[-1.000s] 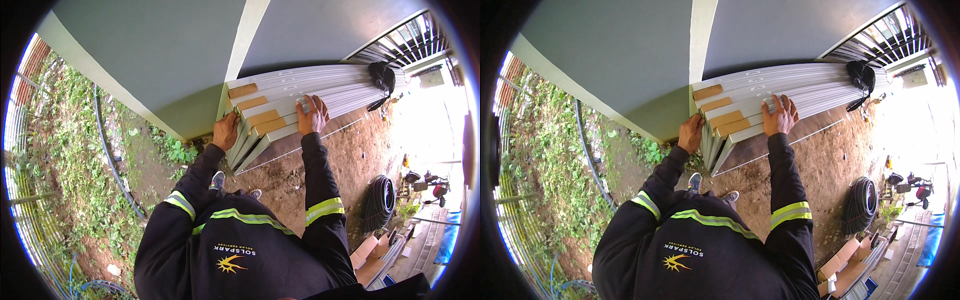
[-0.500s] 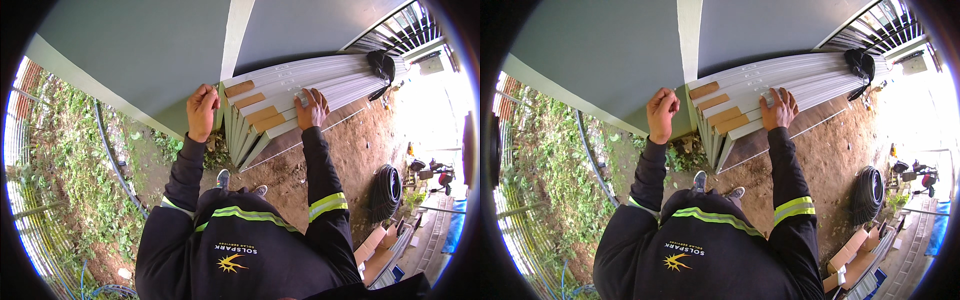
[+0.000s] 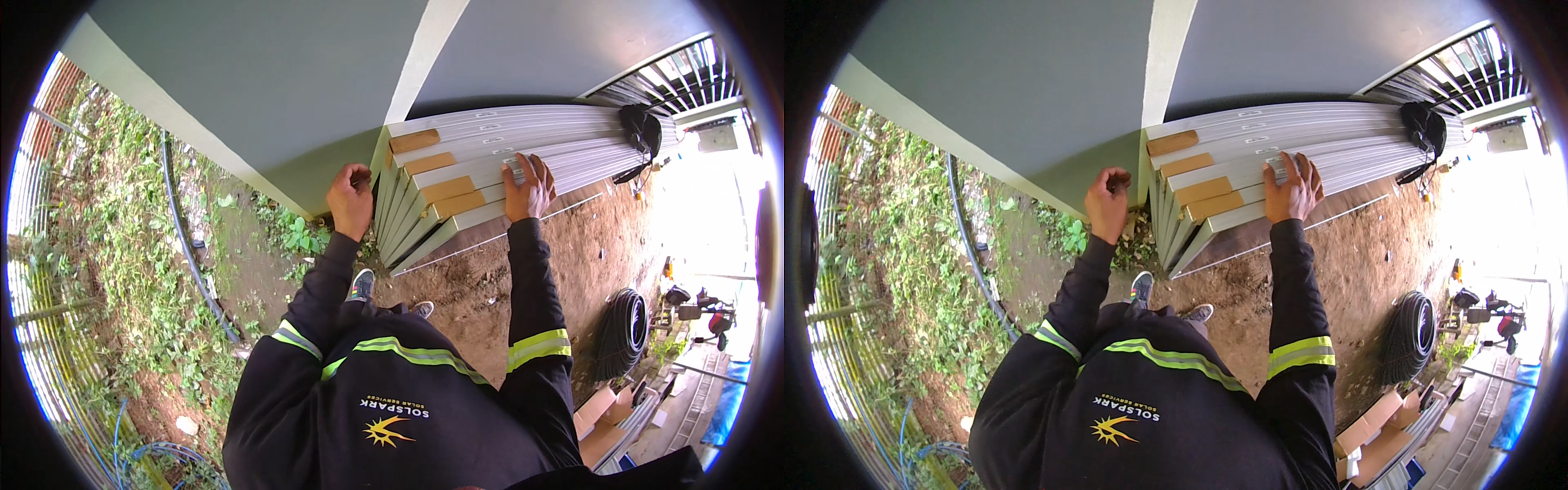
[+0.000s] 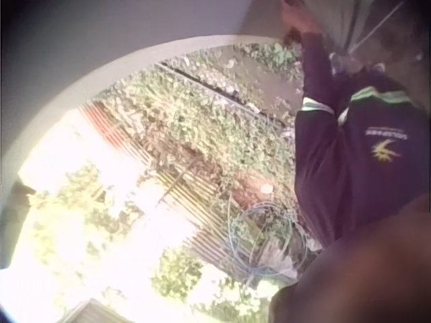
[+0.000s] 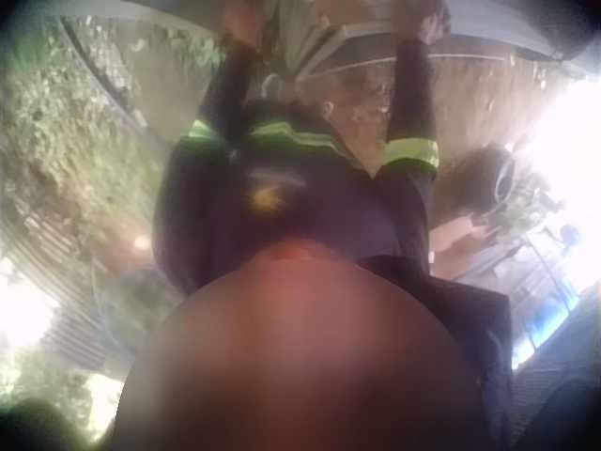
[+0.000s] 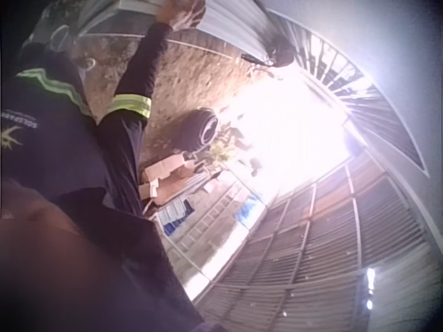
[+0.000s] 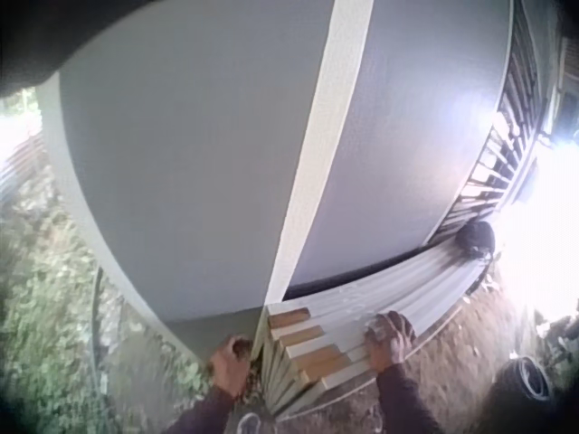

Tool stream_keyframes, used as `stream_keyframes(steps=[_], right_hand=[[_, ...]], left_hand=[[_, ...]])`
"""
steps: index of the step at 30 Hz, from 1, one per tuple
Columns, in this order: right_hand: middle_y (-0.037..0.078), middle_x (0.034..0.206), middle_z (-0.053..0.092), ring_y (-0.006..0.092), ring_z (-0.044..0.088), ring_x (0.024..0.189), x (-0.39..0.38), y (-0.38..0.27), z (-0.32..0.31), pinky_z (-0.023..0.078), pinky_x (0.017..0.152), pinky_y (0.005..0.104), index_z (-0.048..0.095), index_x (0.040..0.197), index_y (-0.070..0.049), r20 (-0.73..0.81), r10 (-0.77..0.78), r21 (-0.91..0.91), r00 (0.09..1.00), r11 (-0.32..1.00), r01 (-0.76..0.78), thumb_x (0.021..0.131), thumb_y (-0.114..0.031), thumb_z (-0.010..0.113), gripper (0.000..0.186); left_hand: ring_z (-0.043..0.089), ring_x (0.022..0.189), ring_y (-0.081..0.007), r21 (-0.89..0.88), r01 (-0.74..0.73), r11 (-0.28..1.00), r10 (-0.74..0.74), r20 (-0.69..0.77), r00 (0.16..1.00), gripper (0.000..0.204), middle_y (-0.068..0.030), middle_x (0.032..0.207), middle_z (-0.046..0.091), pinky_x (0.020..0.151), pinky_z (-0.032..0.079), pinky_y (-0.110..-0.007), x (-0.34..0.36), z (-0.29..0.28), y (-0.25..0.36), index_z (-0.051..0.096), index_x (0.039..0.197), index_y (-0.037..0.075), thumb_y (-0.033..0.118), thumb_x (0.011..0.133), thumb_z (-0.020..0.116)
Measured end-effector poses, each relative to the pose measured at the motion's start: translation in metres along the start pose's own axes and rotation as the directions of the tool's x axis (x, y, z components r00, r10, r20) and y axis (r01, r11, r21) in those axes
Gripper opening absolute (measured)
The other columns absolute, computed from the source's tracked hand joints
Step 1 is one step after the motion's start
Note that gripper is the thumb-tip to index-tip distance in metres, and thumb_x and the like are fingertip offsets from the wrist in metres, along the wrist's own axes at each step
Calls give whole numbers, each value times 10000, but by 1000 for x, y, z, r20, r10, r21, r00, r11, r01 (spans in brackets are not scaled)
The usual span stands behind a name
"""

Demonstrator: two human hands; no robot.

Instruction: The person walks to a stack of solar panels leaning against a wall and repeatedly adjusts their position by hand, sliding and aligning them. The person then steps back and looks at the panels.

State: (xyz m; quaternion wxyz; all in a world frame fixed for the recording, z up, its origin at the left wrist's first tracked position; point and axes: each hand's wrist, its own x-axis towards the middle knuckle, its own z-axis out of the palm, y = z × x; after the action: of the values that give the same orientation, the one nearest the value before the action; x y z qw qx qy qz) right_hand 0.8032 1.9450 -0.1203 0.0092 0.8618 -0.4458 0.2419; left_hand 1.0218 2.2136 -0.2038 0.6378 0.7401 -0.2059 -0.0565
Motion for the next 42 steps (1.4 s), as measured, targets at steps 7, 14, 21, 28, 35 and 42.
stream_keyframes(steps=[7,14,21,28,35,42], right_hand=[[42,1508,612,312,448,1484,1,5,4,275,1221,545,758,1340,-250,1,-15,-10,1000,1000,15,918,-510,760,495],[45,1500,617,309,458,1477,0,2,1,288,1217,543,763,1331,-236,-10,-2,5,1000,1000,2,904,-493,768,499],[58,1499,616,313,461,1477,0,-1,-1,293,1217,544,768,1331,-233,-19,7,2,1000,1000,-7,898,-493,776,506],[71,1505,607,320,444,1487,-1,-6,-6,269,1229,547,765,1333,-227,-5,22,20,1000,1000,-22,902,-502,767,511],[90,1514,605,331,439,1494,-3,-6,-6,263,1231,556,757,1344,-216,-7,20,4,1000,1000,-20,902,-493,759,521],[94,1518,604,338,440,1496,-2,-7,-4,248,1236,564,759,1345,-218,-7,43,37,999,998,-43,904,-496,751,521]], left_hand=[[679,859,-180,-284,388,877,-359,151,921,389,-76,1029,712,775,568,-358,25,45,-33,684,1231,39,374,1035,718],[663,888,-263,-580,638,507,-572,327,752,480,-101,1015,652,745,563,-405,46,58,-39,567,1330,79,418,1016,693],[638,1008,-342,-540,743,396,-641,418,644,568,-153,1325,530,827,564,-503,58,47,-17,478,1479,151,430,1015,649],[621,763,-270,-577,780,242,-793,346,501,486,-127,1122,586,778,546,-442,57,49,-30,555,1357,118,425,993,655],[615,781,-266,-569,819,73,-668,582,464,330,-59,825,620,740,530,-428,89,44,-46,637,1119,119,396,954,703],[671,766,-268,-459,734,500,-699,287,655,240,-113,899,675,645,566,-419,75,35,-7,674,1073,90,310,983,705]])
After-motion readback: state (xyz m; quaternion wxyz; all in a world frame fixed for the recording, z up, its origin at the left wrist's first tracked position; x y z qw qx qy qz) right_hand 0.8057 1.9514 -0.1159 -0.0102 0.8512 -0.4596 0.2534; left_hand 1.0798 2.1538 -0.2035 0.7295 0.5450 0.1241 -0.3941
